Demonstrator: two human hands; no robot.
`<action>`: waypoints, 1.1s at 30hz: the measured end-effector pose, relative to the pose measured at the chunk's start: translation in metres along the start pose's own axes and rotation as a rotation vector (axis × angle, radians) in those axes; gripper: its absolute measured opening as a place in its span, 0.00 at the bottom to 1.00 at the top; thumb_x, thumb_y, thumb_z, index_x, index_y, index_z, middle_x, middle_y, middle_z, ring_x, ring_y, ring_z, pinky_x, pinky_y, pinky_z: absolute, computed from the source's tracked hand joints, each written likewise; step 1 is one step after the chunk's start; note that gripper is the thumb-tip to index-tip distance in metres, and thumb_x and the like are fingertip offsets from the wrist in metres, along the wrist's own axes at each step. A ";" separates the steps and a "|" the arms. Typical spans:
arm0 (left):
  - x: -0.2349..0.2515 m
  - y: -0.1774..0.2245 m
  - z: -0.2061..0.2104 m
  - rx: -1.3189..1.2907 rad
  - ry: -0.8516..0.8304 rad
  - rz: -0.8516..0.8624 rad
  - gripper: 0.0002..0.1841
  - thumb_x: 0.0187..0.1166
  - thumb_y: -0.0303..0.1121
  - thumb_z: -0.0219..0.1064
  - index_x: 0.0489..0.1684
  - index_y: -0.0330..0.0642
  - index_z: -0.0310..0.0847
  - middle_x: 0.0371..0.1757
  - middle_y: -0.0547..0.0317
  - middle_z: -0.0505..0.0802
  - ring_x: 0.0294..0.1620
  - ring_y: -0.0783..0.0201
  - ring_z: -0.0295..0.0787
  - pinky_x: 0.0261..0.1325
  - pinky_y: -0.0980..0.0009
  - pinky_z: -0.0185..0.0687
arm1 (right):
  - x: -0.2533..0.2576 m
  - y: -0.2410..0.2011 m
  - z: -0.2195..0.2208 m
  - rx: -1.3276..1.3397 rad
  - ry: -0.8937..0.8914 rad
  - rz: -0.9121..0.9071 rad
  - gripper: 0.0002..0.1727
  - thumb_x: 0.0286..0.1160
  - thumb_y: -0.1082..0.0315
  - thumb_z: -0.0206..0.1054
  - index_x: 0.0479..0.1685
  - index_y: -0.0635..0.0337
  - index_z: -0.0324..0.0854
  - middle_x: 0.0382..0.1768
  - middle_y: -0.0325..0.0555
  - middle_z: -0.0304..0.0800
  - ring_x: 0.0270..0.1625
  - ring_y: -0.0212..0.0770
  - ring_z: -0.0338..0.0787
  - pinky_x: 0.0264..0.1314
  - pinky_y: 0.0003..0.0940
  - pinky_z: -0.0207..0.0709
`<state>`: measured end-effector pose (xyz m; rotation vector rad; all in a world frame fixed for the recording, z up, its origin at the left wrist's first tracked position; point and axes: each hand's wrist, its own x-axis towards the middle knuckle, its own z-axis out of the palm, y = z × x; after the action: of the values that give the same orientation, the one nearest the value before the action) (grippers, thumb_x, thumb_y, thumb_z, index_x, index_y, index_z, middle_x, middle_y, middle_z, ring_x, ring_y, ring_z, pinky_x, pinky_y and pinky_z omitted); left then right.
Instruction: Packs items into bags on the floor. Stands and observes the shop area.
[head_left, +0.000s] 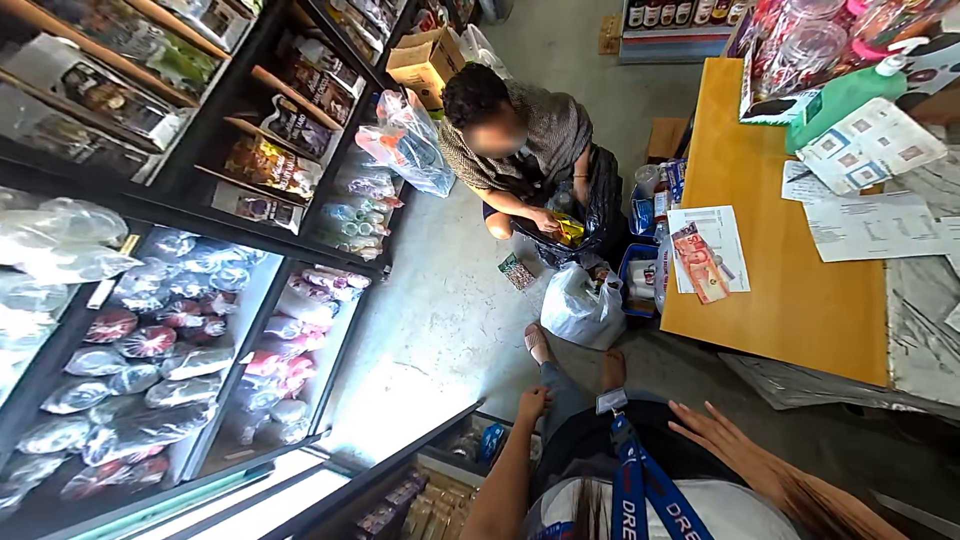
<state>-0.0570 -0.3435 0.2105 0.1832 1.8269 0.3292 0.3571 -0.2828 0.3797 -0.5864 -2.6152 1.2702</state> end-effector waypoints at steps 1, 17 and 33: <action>0.000 0.001 0.001 0.003 -0.005 0.003 0.20 0.95 0.38 0.51 0.72 0.31 0.76 0.59 0.38 0.91 0.54 0.52 0.91 0.59 0.55 0.82 | -0.001 0.000 0.001 -0.004 0.003 0.006 0.54 0.66 0.47 0.70 0.95 0.57 0.50 0.96 0.53 0.43 0.97 0.47 0.44 0.94 0.63 0.31; -0.001 0.000 0.013 0.052 -0.022 0.040 0.20 0.95 0.38 0.50 0.72 0.32 0.76 0.58 0.39 0.92 0.53 0.52 0.92 0.60 0.55 0.84 | -0.016 0.001 0.009 0.005 0.006 0.045 0.49 0.71 0.49 0.67 0.94 0.57 0.54 0.96 0.51 0.44 0.97 0.45 0.46 0.94 0.61 0.33; -0.001 0.001 0.012 0.041 -0.018 0.011 0.20 0.95 0.38 0.52 0.72 0.32 0.76 0.58 0.38 0.91 0.53 0.53 0.91 0.59 0.56 0.84 | -0.010 -0.004 0.004 -0.006 -0.028 0.034 0.48 0.66 0.56 0.73 0.91 0.62 0.59 0.95 0.54 0.47 0.96 0.49 0.49 0.94 0.64 0.34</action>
<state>-0.0454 -0.3414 0.2087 0.2237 1.8161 0.2970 0.3633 -0.2920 0.3804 -0.6209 -2.6441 1.2899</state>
